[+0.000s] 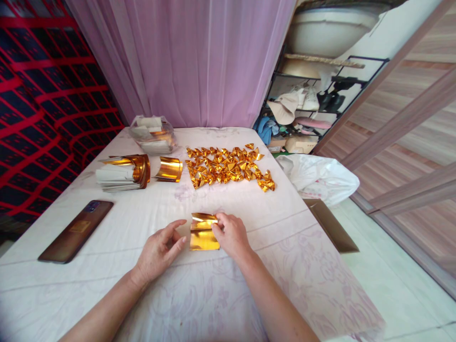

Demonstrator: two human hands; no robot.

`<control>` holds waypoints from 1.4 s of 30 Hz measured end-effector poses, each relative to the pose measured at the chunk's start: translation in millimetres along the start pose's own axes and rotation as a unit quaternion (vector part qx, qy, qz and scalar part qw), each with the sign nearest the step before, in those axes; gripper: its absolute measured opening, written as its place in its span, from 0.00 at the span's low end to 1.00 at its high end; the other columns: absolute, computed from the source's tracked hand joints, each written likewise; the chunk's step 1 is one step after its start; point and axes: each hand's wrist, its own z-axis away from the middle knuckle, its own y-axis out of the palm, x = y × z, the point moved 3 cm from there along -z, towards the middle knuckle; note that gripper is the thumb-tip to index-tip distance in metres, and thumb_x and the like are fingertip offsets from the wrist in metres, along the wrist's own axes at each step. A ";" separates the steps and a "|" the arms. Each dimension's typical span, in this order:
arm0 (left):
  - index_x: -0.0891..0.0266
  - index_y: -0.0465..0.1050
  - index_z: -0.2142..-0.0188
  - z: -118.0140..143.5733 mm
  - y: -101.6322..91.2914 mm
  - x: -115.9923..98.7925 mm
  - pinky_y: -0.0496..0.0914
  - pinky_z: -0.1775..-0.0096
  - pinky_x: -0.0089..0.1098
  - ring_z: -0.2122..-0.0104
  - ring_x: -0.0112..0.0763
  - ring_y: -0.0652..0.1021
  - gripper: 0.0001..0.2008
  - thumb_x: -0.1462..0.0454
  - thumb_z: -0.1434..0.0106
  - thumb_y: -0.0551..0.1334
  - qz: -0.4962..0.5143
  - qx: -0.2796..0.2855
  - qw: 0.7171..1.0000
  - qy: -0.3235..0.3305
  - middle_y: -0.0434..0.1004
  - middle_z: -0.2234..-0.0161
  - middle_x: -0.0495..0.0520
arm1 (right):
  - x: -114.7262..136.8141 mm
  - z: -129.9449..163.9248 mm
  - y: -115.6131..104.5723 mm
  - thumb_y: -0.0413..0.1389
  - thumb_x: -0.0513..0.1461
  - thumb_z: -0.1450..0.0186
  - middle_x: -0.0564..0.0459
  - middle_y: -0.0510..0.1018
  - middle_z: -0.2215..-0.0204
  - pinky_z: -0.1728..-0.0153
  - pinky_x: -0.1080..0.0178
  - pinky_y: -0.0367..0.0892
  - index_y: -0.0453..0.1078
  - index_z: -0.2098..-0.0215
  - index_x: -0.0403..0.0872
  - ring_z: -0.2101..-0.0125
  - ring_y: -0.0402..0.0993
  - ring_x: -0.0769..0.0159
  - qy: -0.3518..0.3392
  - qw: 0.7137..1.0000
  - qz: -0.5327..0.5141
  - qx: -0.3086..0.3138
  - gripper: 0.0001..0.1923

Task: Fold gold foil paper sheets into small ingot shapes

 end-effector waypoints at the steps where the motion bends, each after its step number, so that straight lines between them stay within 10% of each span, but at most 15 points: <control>1: 0.57 0.71 0.51 -0.5 -0.5 -0.4 0.71 0.67 0.32 0.73 0.31 0.77 0.14 0.56 0.34 0.57 -0.038 -0.004 0.999 0.016 0.77 0.75 0.47 | -0.8 -2.3 1.0 0.54 0.40 0.38 0.55 0.79 0.74 0.65 0.64 0.64 0.73 0.61 0.48 0.70 0.74 0.63 -0.015 0.999 0.041 -0.005 0.09; 9: 0.57 0.69 0.43 -3.2 15.8 -3.3 0.61 0.41 0.51 0.42 0.45 0.69 0.22 0.54 0.33 0.56 -0.161 0.069 0.973 0.152 0.73 0.44 0.60 | -0.4 -6.1 6.8 0.54 0.38 0.37 0.55 0.78 0.74 0.59 0.60 0.60 0.73 0.60 0.49 0.65 0.72 0.61 -0.070 0.991 0.117 -0.015 0.09; 25: 0.57 0.66 0.40 2.7 26.7 3.0 0.47 0.37 0.58 0.36 0.51 0.61 0.26 0.49 0.35 0.57 -0.261 0.078 0.953 0.132 0.67 0.39 0.60 | -12.1 -6.2 2.2 0.52 0.37 0.37 0.52 0.79 0.69 0.55 0.58 0.62 0.71 0.58 0.48 0.62 0.72 0.60 -0.061 0.993 0.042 -0.096 0.11; 30: 0.57 0.66 0.40 1.7 26.5 3.0 0.46 0.37 0.58 0.37 0.51 0.61 0.27 0.49 0.35 0.58 -0.261 0.087 0.953 0.127 0.67 0.39 0.59 | -22.3 -0.4 -12.5 0.47 0.28 0.47 0.52 0.79 0.60 0.52 0.57 0.64 0.74 0.67 0.50 0.55 0.71 0.61 -0.154 0.988 0.004 -0.021 0.18; 36: 0.57 0.66 0.41 0.3 22.2 3.7 0.45 0.37 0.59 0.36 0.51 0.61 0.26 0.49 0.35 0.57 -0.247 0.103 0.956 0.120 0.68 0.39 0.58 | -24.7 13.9 -18.8 0.47 0.26 0.48 0.52 0.68 0.40 0.40 0.48 0.56 0.72 0.48 0.52 0.37 0.55 0.58 -0.182 0.979 0.046 0.085 0.33; 42: 0.57 0.66 0.41 0.2 19.0 3.3 0.45 0.37 0.58 0.36 0.51 0.60 0.26 0.48 0.34 0.56 -0.238 0.117 0.958 0.112 0.67 0.38 0.57 | -15.1 19.1 -19.6 0.59 0.35 0.41 0.48 0.62 0.36 0.39 0.43 0.54 0.73 0.47 0.54 0.35 0.50 0.51 -0.174 0.974 0.081 0.119 0.24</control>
